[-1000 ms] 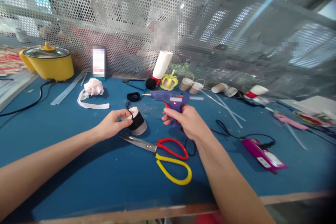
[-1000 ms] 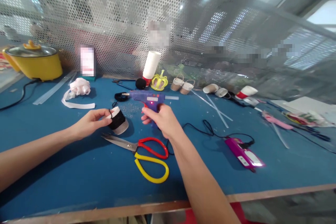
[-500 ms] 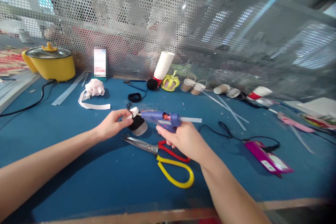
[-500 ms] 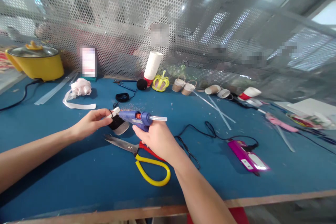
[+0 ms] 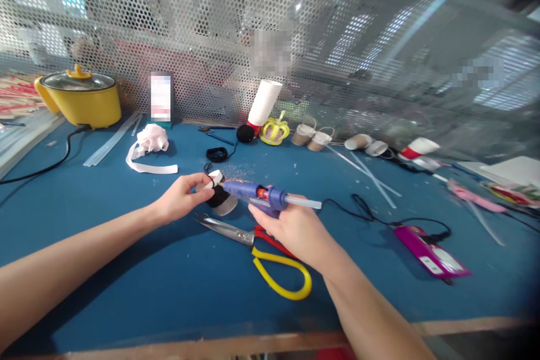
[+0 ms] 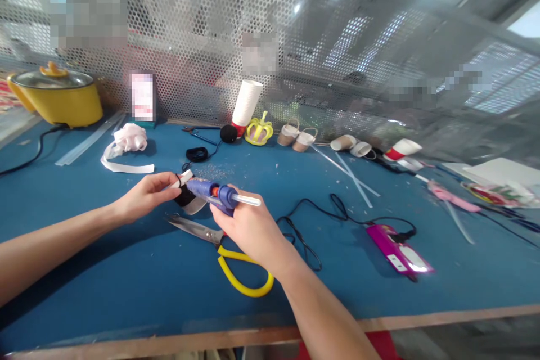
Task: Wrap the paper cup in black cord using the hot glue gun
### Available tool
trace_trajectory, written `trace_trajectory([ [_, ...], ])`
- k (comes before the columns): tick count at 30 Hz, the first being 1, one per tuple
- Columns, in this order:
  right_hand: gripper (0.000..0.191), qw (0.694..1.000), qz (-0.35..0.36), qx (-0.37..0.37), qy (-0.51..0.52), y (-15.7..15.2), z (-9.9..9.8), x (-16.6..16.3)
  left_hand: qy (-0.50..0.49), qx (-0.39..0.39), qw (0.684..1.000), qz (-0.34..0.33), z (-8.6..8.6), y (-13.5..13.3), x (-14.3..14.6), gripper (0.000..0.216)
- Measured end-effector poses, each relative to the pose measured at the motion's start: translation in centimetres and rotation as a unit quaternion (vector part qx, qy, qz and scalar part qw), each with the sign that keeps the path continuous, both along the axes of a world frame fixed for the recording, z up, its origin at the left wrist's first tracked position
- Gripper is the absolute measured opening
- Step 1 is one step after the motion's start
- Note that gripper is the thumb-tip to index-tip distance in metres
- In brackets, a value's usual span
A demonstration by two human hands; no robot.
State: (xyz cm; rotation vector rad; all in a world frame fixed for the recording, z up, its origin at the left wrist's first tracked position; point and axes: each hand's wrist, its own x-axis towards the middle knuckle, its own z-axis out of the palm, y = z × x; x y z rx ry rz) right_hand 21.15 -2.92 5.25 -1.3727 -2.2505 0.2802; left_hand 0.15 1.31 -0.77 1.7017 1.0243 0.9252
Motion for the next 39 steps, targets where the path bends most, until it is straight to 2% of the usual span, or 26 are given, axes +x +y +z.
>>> trace_trajectory([
  [13,0.012,1.0,-0.006,0.003,-0.016,0.0,0.0,-0.3,0.001,0.011,1.0,-0.003,-0.2,0.2,-0.1,0.018],
  [20,0.009,0.999,-0.015,-0.025,0.018,0.0,0.1,-0.1,-0.013,0.01,1.0,-0.017,-0.1,0.3,-0.2,0.018],
  [26,0.021,0.996,-0.069,-0.052,0.033,0.2,0.1,0.3,-0.032,0.004,0.999,-0.041,-0.1,0.3,-0.3,0.02],
  [39,0.023,0.983,-0.06,-0.145,0.093,0.3,0.8,0.3,-0.093,-0.044,0.992,-0.079,0.3,0.1,-0.3,0.021],
])
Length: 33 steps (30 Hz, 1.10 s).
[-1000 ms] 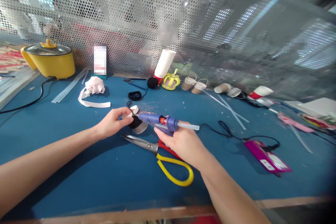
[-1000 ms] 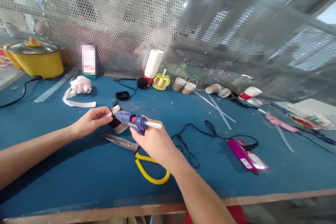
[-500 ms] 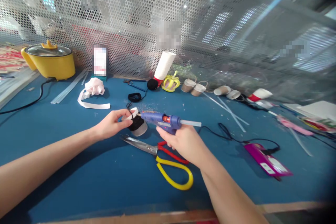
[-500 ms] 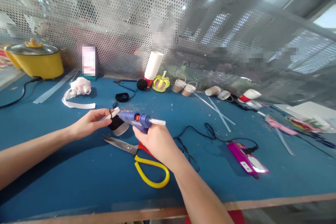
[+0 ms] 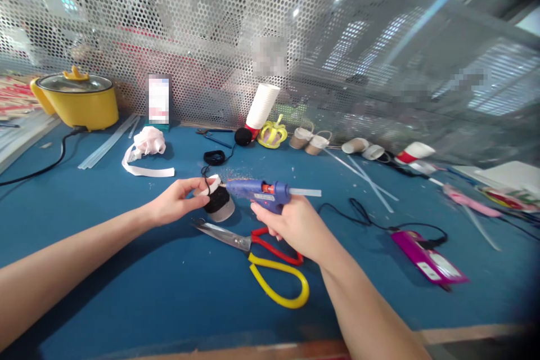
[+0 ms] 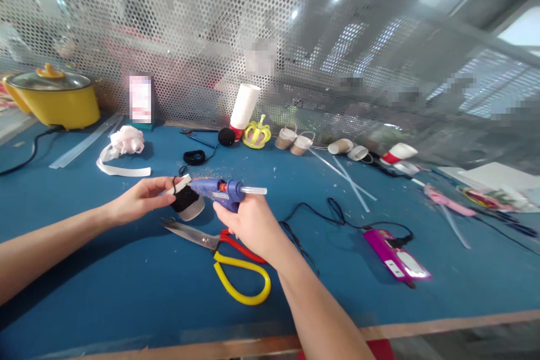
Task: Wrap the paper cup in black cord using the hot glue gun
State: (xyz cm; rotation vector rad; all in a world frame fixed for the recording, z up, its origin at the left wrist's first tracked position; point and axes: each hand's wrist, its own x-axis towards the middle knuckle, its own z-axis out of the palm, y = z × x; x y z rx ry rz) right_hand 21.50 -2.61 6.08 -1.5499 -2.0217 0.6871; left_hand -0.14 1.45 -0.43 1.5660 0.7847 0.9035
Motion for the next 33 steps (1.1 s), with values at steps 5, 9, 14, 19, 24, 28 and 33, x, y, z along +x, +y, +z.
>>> trace_trajectory([
  [5,0.024,0.999,-0.026,-0.037,0.024,0.5,-0.1,0.1,0.0,-0.002,1.0,-0.009,0.0,0.0,-0.1,0.022],
  [9,0.024,0.999,-0.013,-0.031,0.024,0.2,-0.2,0.1,0.002,0.01,1.0,-0.021,-0.1,0.1,-0.2,0.023],
  [14,0.022,1.0,0.02,0.011,0.004,-0.1,-0.3,0.3,-0.006,0.005,1.0,-0.018,-0.1,0.1,-0.1,0.021],
  [19,0.023,1.0,0.018,0.02,-0.005,-0.3,-0.4,0.1,-0.006,0.008,1.0,-0.017,-0.1,0.1,-0.1,0.022],
  [24,0.02,1.0,0.018,0.018,0.007,-0.5,-0.4,-0.2,0.0,0.017,1.0,-0.021,-0.2,0.2,-0.1,0.021],
  [28,0.021,0.999,-0.006,-0.039,0.036,0.1,-0.3,0.2,0.002,0.019,0.999,-0.028,-0.2,0.3,-0.2,0.022],
  [33,0.025,0.996,-0.03,-0.07,0.044,1.0,-0.4,0.6,0.002,0.013,0.999,-0.034,-0.2,0.3,-0.3,0.023],
])
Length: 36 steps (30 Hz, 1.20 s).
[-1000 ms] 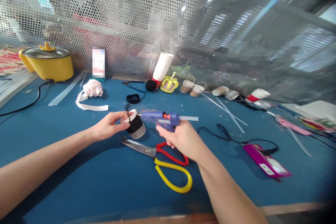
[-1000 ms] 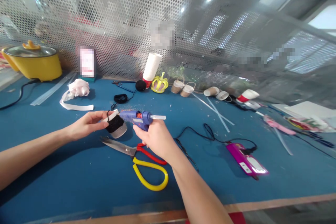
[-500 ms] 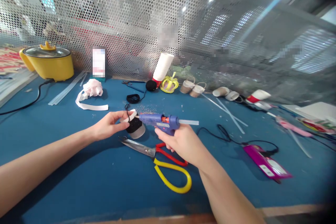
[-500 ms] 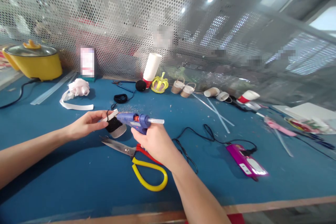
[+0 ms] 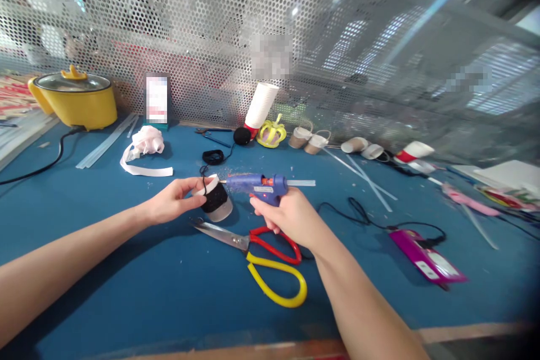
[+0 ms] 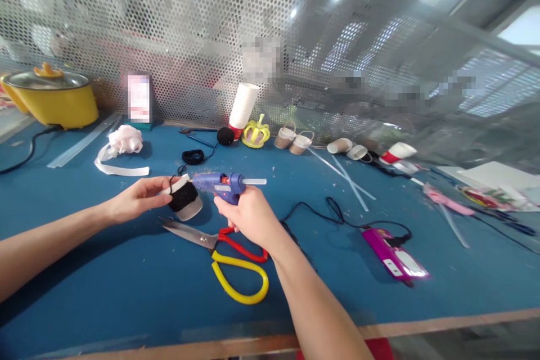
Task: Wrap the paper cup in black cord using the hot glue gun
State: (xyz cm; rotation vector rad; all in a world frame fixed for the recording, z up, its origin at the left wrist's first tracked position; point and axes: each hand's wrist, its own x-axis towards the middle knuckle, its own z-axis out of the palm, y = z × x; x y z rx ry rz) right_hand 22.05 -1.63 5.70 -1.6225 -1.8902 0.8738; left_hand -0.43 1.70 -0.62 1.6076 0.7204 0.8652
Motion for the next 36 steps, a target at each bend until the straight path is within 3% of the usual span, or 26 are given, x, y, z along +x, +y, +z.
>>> trace_trajectory([
  [8,0.02,0.997,0.004,-0.014,0.073,1.8,-1.4,0.8,0.0,0.004,1.0,0.001,-0.1,0.0,0.1,0.023],
  [11,0.016,0.993,-0.045,0.018,0.108,3.5,-2.4,1.6,0.008,0.014,1.0,0.003,-0.1,-0.1,0.2,0.024],
  [15,0.022,0.987,-0.137,0.079,-0.018,6.4,-4.2,2.7,0.031,0.048,0.998,0.003,0.1,-0.3,0.2,0.023],
  [20,0.041,0.98,-0.154,0.059,-0.112,8.8,-6.2,3.2,0.082,0.125,0.988,0.03,0.8,-0.8,0.3,0.015],
  [25,0.023,0.961,-0.181,0.122,-0.173,8.5,-5.1,2.0,0.138,0.198,0.97,0.034,1.5,-1.2,0.4,0.01],
  [27,0.018,0.957,-0.147,0.18,-0.174,7.6,-3.6,0.5,0.16,0.223,0.961,0.033,1.6,-1.3,0.5,0.01],
  [29,0.024,0.961,0.003,0.25,-0.121,6.5,-1.9,-1.6,0.181,0.243,0.952,0.04,1.7,-1.4,0.5,0.009],
  [30,0.026,0.962,0.073,0.249,-0.086,5.9,-1.2,-2.7,0.192,0.25,0.948,0.047,1.7,-1.5,0.6,0.008],
  [31,0.027,0.962,0.118,0.233,-0.074,5.4,-0.5,-3.8,0.204,0.254,0.944,0.055,1.8,-1.6,0.6,0.007],
  [34,0.031,0.972,0.168,0.135,-0.091,4.6,0.2,-6.2,0.228,0.254,0.937,0.073,1.8,-1.7,0.7,0.006],
  [36,0.027,0.979,0.179,0.079,-0.05,4.7,0.0,-6.7,0.226,0.254,0.938,0.07,1.8,-1.7,0.7,0.008],
])
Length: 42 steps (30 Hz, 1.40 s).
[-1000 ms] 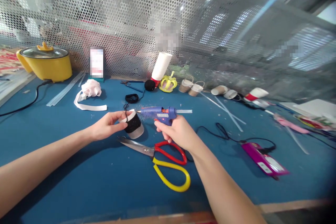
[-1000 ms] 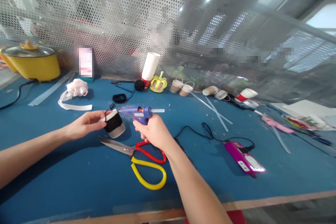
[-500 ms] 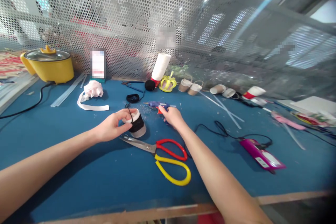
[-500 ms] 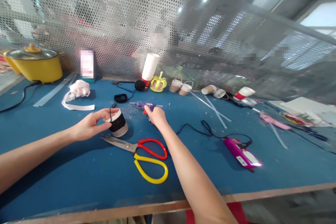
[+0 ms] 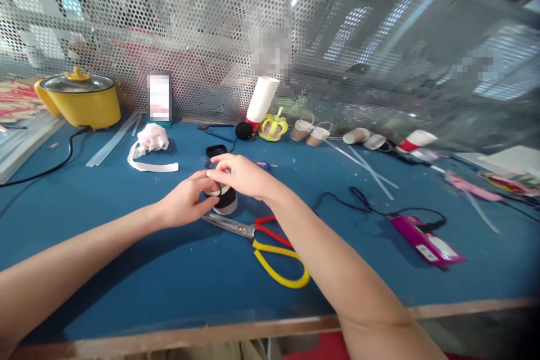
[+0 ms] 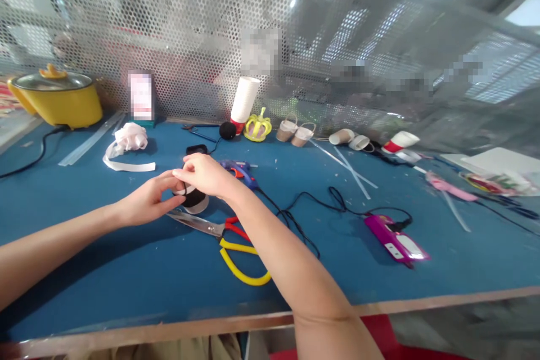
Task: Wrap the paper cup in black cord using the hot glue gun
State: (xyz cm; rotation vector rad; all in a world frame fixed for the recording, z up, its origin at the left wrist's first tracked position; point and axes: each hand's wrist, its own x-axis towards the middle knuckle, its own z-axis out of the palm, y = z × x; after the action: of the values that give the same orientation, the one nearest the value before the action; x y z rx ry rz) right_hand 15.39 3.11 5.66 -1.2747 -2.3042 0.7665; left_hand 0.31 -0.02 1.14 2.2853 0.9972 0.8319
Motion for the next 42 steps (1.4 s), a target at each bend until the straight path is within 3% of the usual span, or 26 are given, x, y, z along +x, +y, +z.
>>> trace_trajectory([
  [3,0.015,0.99,-0.032,-0.042,0.131,0.2,-0.9,0.5,-0.029,-0.023,0.999,-0.009,-0.1,0.4,-0.1,0.008],
  [6,0.015,0.96,-0.078,-0.065,0.261,-0.2,-1.5,1.6,-0.098,-0.101,0.99,-0.004,-0.3,1.0,-0.5,0.01],
  [10,0.019,0.934,-0.112,-0.066,0.334,-1.0,-1.9,2.6,-0.162,-0.172,0.97,-0.049,-0.5,1.4,-0.9,0.025],
  [18,0.021,0.93,-0.15,-0.036,0.335,-1.5,-2.4,2.9,-0.201,-0.229,0.949,-0.08,0.4,0.8,-0.7,0.026],
  [32,0.024,0.938,-0.166,-0.017,0.305,-1.5,-3.2,3.4,-0.212,-0.244,0.94,-0.109,1.0,0.6,-0.8,0.02],
  [42,0.025,0.929,-0.156,-0.073,0.327,-1.7,-3.8,2.9,-0.23,-0.246,0.932,-0.135,1.2,0.4,-0.8,0.016],
])
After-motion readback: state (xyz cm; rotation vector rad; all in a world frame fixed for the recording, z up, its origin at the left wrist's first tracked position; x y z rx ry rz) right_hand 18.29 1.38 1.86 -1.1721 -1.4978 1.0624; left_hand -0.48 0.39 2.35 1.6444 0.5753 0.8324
